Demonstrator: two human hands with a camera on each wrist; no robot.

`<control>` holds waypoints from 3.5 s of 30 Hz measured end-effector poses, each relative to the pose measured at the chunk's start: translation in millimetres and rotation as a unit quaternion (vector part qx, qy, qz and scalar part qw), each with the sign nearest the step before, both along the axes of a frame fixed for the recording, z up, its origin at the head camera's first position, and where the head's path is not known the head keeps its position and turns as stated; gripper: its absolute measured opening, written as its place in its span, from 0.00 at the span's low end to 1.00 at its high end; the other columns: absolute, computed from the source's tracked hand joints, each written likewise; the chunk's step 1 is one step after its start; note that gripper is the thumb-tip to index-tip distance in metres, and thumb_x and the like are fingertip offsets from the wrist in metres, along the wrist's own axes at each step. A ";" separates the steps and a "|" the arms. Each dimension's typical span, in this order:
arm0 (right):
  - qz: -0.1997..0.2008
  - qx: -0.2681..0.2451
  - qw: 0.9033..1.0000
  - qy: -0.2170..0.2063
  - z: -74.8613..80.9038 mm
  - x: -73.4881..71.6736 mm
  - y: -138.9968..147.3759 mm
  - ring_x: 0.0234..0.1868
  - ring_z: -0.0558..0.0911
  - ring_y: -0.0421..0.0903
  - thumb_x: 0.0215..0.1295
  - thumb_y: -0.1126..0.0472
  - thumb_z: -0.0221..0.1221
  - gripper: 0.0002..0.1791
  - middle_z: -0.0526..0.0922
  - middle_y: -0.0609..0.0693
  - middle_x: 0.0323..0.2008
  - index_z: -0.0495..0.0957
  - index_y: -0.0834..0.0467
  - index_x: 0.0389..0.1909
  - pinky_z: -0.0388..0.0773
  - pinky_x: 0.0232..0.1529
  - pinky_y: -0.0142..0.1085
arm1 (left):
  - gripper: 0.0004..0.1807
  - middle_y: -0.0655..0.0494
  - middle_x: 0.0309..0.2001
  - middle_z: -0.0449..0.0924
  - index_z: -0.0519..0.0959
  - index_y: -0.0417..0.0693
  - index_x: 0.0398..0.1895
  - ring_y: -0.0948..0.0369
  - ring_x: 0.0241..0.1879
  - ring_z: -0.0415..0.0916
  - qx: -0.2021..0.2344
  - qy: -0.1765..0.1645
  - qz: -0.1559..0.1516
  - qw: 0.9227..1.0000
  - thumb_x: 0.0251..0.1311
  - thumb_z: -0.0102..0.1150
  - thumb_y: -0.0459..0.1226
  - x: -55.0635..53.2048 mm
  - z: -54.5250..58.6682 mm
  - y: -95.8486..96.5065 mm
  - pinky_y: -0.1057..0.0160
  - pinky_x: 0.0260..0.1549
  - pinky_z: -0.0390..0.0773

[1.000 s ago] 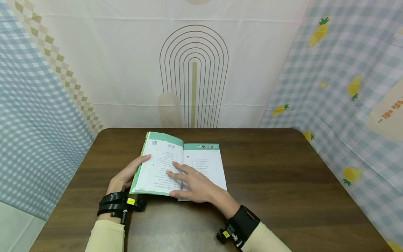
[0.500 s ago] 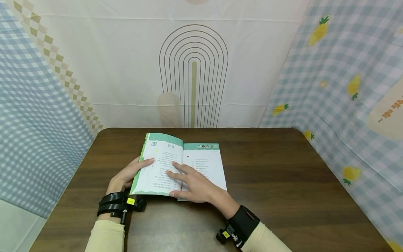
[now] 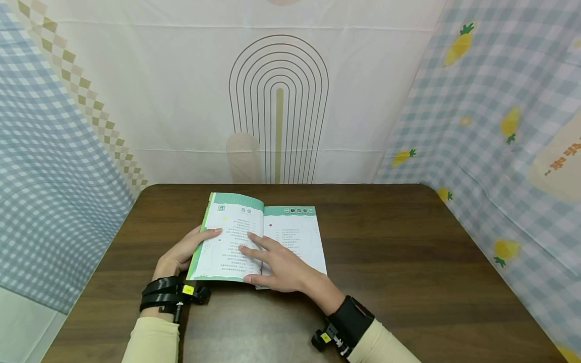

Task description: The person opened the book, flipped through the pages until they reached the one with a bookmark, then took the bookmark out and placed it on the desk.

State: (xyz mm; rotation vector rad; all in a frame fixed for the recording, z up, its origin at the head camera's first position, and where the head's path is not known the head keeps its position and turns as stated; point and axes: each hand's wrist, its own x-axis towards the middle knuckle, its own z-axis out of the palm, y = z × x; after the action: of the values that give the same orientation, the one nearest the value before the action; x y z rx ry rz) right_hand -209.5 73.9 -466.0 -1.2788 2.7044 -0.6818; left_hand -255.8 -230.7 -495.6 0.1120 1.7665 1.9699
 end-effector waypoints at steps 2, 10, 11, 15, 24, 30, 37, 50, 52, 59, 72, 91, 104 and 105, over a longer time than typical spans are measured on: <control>0.000 0.001 1.000 0.000 0.0 -0.2 0.1 0.83 0.58 0.53 0.75 0.35 0.60 0.40 0.52 0.49 0.85 0.64 0.43 0.82 0.64 0.78 0.51 | 0.35 0.50 0.48 0.89 0.53 0.47 0.81 0.54 0.42 0.90 0.001 0.001 -0.001 1.000 0.81 0.53 0.47 -0.4 -0.6 -0.2 0.56 0.39 0.90; -0.002 0.000 1.000 -0.001 0.0 -0.6 0.7 0.82 0.58 0.51 0.73 0.34 0.61 0.42 0.52 0.48 0.85 0.63 0.45 0.82 0.64 0.78 0.50 | 0.34 0.51 0.49 0.89 0.55 0.46 0.81 0.54 0.42 0.90 -0.006 0.004 -0.002 1.000 0.81 0.52 0.48 0.1 0.4 0.1 0.56 0.39 0.90; -0.003 -0.001 1.000 -0.001 0.0 -0.6 0.8 0.82 0.58 0.51 0.73 0.34 0.61 0.42 0.52 0.48 0.85 0.63 0.45 0.82 0.64 0.77 0.50 | 0.34 0.51 0.48 0.89 0.55 0.46 0.81 0.54 0.42 0.90 -0.007 0.003 0.000 1.000 0.81 0.53 0.48 0.2 0.5 0.2 0.56 0.39 0.90; -0.004 -0.006 1.000 -0.008 1.1 -1.4 1.0 0.82 0.59 0.51 0.73 0.33 0.61 0.42 0.52 0.47 0.85 0.63 0.45 0.82 0.66 0.77 0.51 | 0.32 0.51 0.48 0.89 0.57 0.47 0.80 0.54 0.42 0.90 -0.008 -0.001 0.005 1.000 0.81 0.53 0.48 0.2 0.3 0.5 0.57 0.39 0.90; -0.042 -0.020 0.999 -0.022 4.6 -8.7 8.3 0.82 0.60 0.53 0.72 0.35 0.63 0.41 0.56 0.48 0.84 0.65 0.44 0.81 0.65 0.76 0.54 | 0.35 0.51 0.49 0.89 0.55 0.46 0.82 0.55 0.43 0.90 0.003 -0.009 0.005 1.000 0.81 0.52 0.48 0.1 0.0 -0.4 0.57 0.40 0.90; -0.063 -0.030 0.998 -0.006 8.4 -17.1 20.7 0.80 0.62 0.53 0.73 0.36 0.64 0.41 0.64 0.52 0.80 0.66 0.47 0.81 0.63 0.76 0.57 | 0.35 0.51 0.49 0.88 0.55 0.48 0.81 0.54 0.43 0.90 0.002 -0.019 0.013 1.000 0.81 0.53 0.49 -0.3 -1.1 0.7 0.57 0.39 0.90; -0.108 -0.044 0.993 0.010 11.6 -28.6 37.1 0.80 0.61 0.55 0.72 0.36 0.64 0.40 0.67 0.53 0.79 0.68 0.48 0.80 0.60 0.77 0.61 | 0.34 0.51 0.49 0.89 0.56 0.50 0.81 0.54 0.42 0.90 0.001 -0.021 0.014 1.000 0.81 0.54 0.49 -0.8 -3.6 0.1 0.57 0.38 0.90; -0.202 -0.079 0.976 0.012 12.7 -47.7 70.1 0.82 0.56 0.61 0.69 0.38 0.68 0.42 0.64 0.57 0.80 0.69 0.52 0.78 0.51 0.77 0.69 | 0.34 0.51 0.48 0.89 0.55 0.51 0.81 0.54 0.42 0.90 -0.001 -0.017 0.013 1.000 0.81 0.54 0.49 -2.2 -2.7 0.9 0.58 0.37 0.90; -0.217 -0.082 0.973 0.002 12.5 -49.1 74.0 0.82 0.56 0.61 0.68 0.38 0.69 0.43 0.63 0.58 0.80 0.68 0.52 0.79 0.51 0.77 0.69 | 0.34 0.51 0.49 0.89 0.55 0.51 0.81 0.55 0.42 0.90 0.000 -0.016 0.012 1.000 0.81 0.53 0.49 -2.3 -2.2 1.3 0.58 0.38 0.90; -0.249 -0.074 0.966 -0.015 7.1 -53.1 79.9 0.80 0.58 0.63 0.69 0.38 0.68 0.45 0.62 0.60 0.80 0.66 0.54 0.80 0.54 0.76 0.68 | 0.33 0.51 0.49 0.89 0.57 0.48 0.80 0.55 0.43 0.90 -0.003 -0.015 0.012 1.000 0.81 0.53 0.49 0.2 -0.9 0.5 0.58 0.39 0.89; -0.258 -0.065 0.963 -0.042 -2.2 -60.1 93.0 0.80 0.58 0.67 0.69 0.39 0.68 0.45 0.60 0.63 0.80 0.66 0.58 0.79 0.57 0.74 0.71 | 0.33 0.51 0.49 0.88 0.56 0.49 0.80 0.55 0.43 0.90 -0.005 -0.013 0.010 1.000 0.82 0.52 0.50 3.4 -0.7 0.1 0.58 0.39 0.90; -0.275 -0.039 0.959 -0.054 -16.3 -65.3 99.3 0.81 0.56 0.68 0.69 0.38 0.68 0.50 0.58 0.66 0.81 0.60 0.57 0.83 0.55 0.75 0.70 | 0.32 0.51 0.49 0.88 0.55 0.48 0.81 0.55 0.43 0.90 0.009 -0.014 0.011 1.000 0.82 0.51 0.47 0.0 -1.2 2.4 0.58 0.39 0.90; -0.276 -0.030 0.959 -0.062 -18.3 -65.1 100.6 0.81 0.55 0.69 0.69 0.36 0.67 0.53 0.56 0.66 0.81 0.56 0.57 0.84 0.55 0.75 0.71 | 0.33 0.51 0.49 0.88 0.56 0.48 0.80 0.54 0.42 0.90 -0.003 -0.007 0.009 1.000 0.82 0.52 0.49 -1.2 -1.9 1.7 0.57 0.38 0.90; -0.276 -0.030 0.958 -0.064 -18.3 -64.9 100.7 0.81 0.55 0.69 0.69 0.35 0.67 0.53 0.56 0.66 0.81 0.56 0.56 0.84 0.54 0.75 0.71 | 0.32 0.51 0.49 0.89 0.56 0.49 0.80 0.54 0.42 0.90 -0.002 -0.009 0.010 1.000 0.82 0.52 0.49 -1.2 -2.1 1.8 0.57 0.38 0.90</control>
State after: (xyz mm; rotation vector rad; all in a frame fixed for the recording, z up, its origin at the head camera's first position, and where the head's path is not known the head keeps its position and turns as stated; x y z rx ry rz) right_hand -274.4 174.7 -484.3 -0.4434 2.9528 -0.8587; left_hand -256.9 -228.9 -497.7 0.0757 1.7679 1.9747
